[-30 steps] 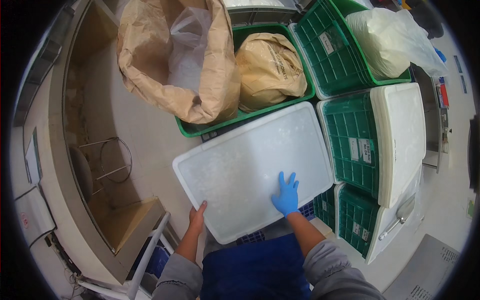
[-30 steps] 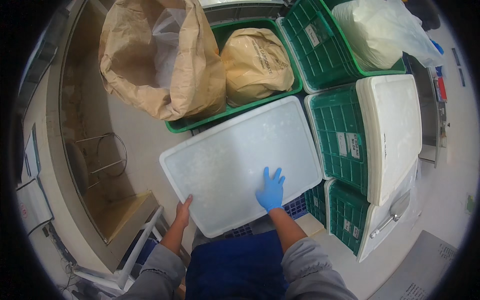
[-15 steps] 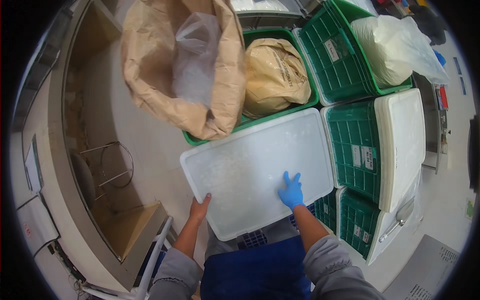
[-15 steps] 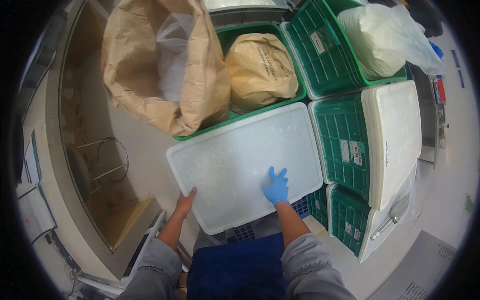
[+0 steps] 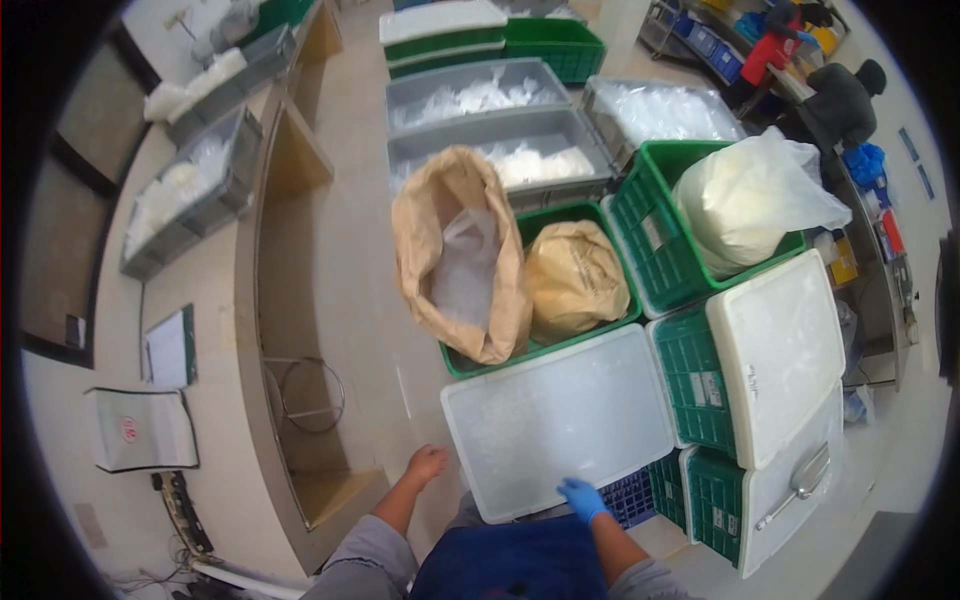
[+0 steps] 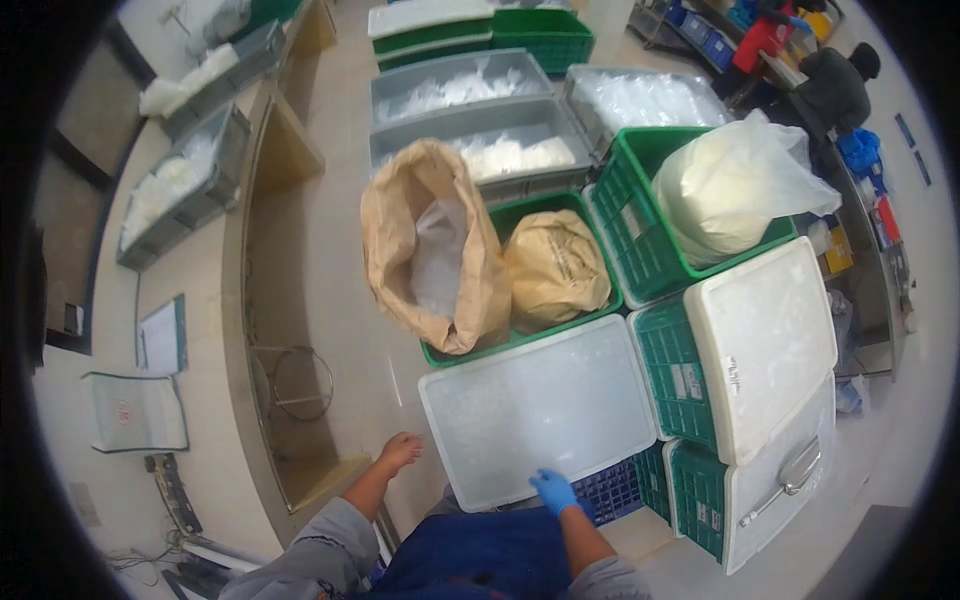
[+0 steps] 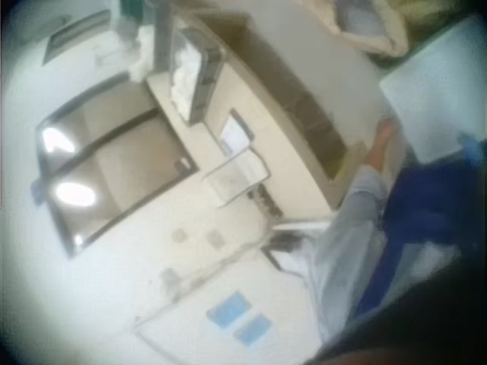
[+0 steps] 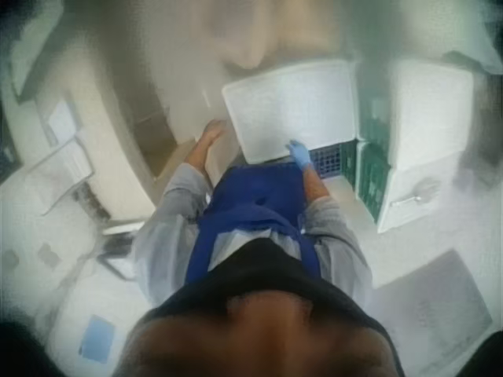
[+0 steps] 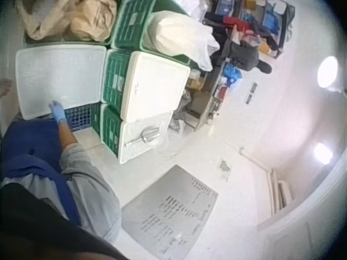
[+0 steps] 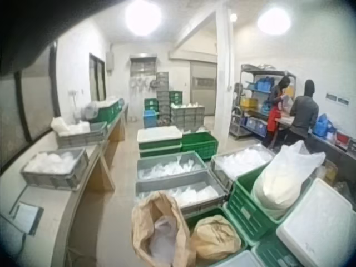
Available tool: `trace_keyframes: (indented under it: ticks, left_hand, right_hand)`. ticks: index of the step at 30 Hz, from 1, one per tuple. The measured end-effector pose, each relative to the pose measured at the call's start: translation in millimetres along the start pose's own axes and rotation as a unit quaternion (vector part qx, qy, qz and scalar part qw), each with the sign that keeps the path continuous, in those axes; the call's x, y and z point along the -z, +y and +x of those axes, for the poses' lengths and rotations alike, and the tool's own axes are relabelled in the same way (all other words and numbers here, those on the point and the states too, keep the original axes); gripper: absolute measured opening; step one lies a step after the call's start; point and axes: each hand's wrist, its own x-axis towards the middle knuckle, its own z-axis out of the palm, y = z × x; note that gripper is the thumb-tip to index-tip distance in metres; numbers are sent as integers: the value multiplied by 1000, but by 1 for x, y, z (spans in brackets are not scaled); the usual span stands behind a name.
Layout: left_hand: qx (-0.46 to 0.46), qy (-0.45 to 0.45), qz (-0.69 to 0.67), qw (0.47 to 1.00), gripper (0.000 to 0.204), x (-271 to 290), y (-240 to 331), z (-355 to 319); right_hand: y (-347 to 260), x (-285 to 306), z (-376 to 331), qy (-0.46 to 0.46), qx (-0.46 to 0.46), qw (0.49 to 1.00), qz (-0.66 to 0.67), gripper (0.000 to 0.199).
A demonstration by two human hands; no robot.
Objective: The person sorts bags of powder, scoops material from a large paper bag into a smaller plastic bag, and weighs the bag on a digital scale.
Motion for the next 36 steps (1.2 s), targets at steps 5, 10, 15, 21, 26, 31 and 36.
trace_keyframes:
  ticks: [5,10,15,21,26,31,36]
  left_hand:
    - [-53,94,-66,992,31,87,73,-61]
    - [-239,156,-57,957,54,116,257,-87]
    - [-364,227,61,901,77,123,460,0]
    - [-127,-74,185,972,58,57,480,46]
    - [-126,-297,-297,899,55,106,358,27]
    - [-103,-343,-256,898,51,149,462,57]
    - [-152,-350,-227,896,60,155,497,3]
  right_hand:
    - [-79,15,-87,-107,-4,982,159,45]
    - [-181,65,-69,-46,73,976,199,46]
    - [-327,25,44,204,233,920,241,64]
    - [-384,-6,126,91,147,873,456,53]
    - [-322,-8,72,203,142,864,439,22]
    - [-409,24,71,212,14,913,348,27]
    - [-426,41,31,222,126,775,577,18]
